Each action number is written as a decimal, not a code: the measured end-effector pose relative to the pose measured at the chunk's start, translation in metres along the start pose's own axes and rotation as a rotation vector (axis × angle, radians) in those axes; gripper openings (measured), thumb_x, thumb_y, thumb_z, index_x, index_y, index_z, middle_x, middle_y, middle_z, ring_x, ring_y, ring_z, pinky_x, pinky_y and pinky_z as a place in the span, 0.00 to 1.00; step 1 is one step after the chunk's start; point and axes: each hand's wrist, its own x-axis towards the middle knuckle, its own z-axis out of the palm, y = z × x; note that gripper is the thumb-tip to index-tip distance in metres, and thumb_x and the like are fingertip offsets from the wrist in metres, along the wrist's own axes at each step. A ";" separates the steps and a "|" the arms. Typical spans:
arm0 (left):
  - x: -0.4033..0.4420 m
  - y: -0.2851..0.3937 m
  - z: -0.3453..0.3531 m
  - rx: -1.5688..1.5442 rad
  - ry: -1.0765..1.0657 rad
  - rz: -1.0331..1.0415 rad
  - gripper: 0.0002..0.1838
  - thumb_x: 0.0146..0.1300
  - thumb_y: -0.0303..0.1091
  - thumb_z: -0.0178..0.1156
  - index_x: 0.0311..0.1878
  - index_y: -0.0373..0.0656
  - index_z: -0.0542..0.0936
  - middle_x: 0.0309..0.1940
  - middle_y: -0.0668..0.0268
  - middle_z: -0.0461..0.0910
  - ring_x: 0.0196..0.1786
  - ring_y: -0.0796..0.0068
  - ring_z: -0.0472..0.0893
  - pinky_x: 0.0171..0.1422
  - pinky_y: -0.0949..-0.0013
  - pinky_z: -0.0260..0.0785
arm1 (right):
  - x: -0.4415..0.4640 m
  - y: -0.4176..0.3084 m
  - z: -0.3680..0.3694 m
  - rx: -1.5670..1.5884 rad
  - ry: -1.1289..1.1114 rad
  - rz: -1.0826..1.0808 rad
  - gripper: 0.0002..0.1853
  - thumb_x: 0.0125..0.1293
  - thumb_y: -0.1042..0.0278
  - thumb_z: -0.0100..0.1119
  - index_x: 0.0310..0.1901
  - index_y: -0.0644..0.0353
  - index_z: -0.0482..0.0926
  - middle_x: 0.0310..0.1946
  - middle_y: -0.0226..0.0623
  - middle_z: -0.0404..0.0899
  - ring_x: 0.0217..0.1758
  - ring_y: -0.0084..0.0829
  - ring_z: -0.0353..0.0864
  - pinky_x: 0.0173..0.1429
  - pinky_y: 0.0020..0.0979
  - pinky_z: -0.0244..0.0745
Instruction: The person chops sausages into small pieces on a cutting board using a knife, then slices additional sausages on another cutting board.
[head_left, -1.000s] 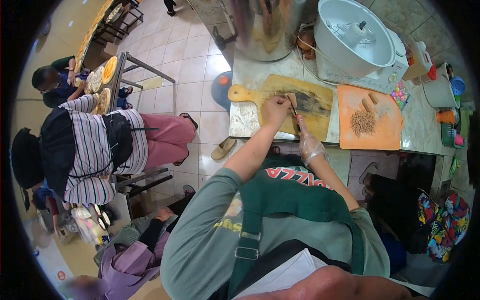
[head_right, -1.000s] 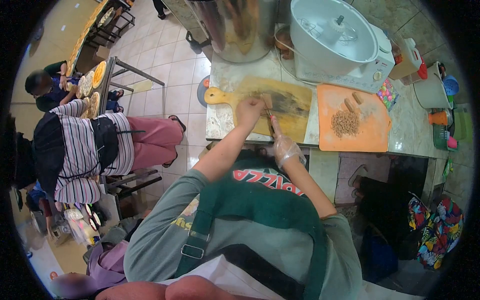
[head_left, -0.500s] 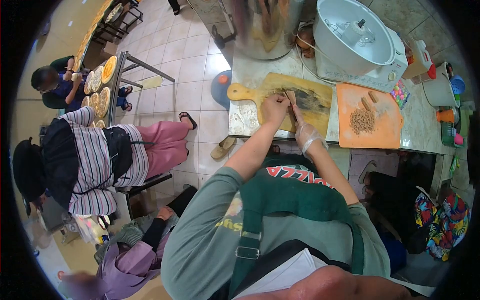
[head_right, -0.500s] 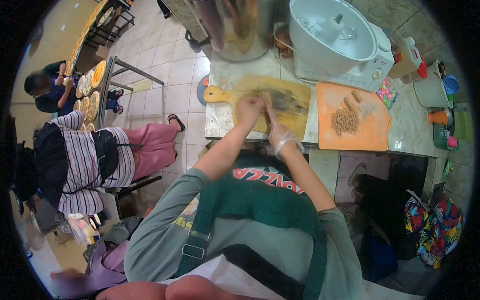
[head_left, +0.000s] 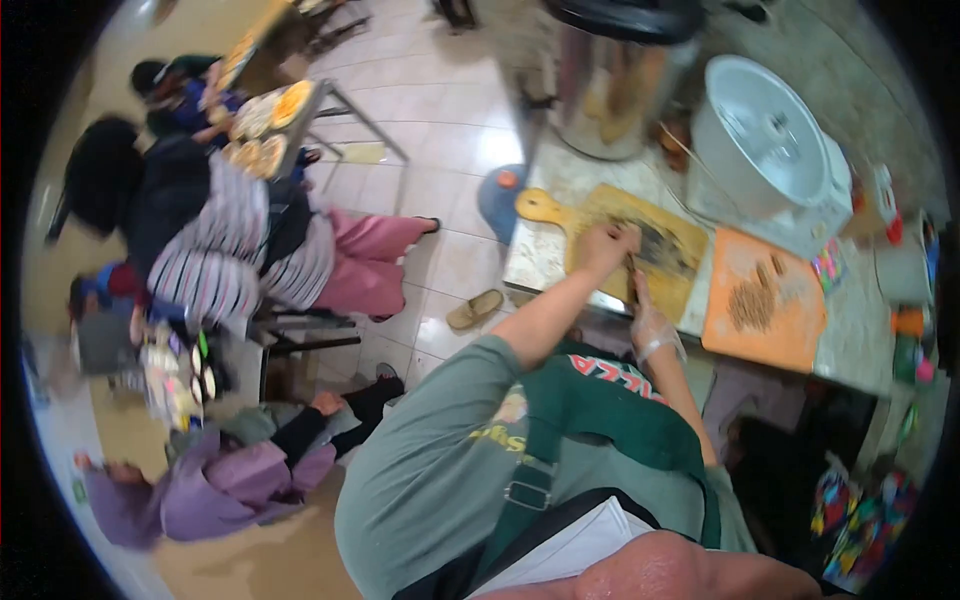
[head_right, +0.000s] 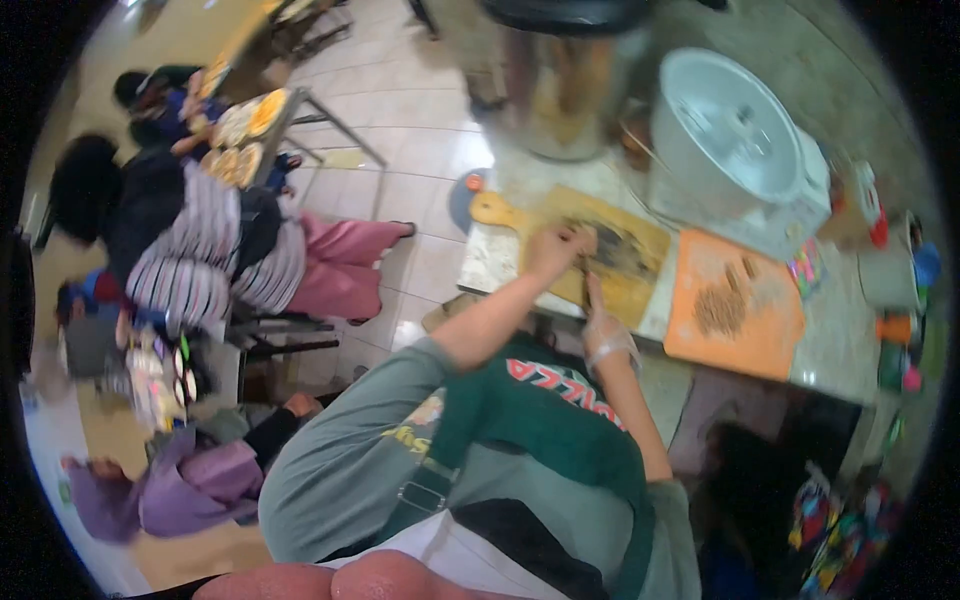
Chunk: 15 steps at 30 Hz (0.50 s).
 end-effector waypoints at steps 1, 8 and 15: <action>-0.007 0.014 -0.012 0.021 -0.024 0.003 0.14 0.45 0.44 0.60 0.19 0.41 0.79 0.17 0.59 0.77 0.25 0.65 0.78 0.32 0.67 0.69 | 0.000 -0.005 -0.002 -0.026 -0.049 0.047 0.38 0.54 0.80 0.35 0.66 0.36 0.41 0.34 0.62 0.73 0.35 0.53 0.76 0.39 0.45 0.67; -0.002 0.018 -0.026 0.031 -0.097 -0.025 0.13 0.38 0.41 0.63 0.16 0.40 0.77 0.16 0.57 0.76 0.24 0.65 0.78 0.30 0.67 0.68 | -0.010 -0.022 -0.004 -0.214 -0.078 0.061 0.40 0.55 0.80 0.38 0.66 0.34 0.37 0.29 0.57 0.75 0.31 0.47 0.77 0.37 0.43 0.67; 0.011 -0.004 -0.009 0.072 0.020 0.055 0.10 0.39 0.34 0.63 0.22 0.37 0.77 0.21 0.53 0.77 0.28 0.58 0.78 0.33 0.63 0.69 | -0.010 -0.019 -0.003 -0.335 -0.122 0.095 0.43 0.55 0.79 0.43 0.66 0.34 0.31 0.32 0.54 0.76 0.33 0.45 0.78 0.37 0.42 0.69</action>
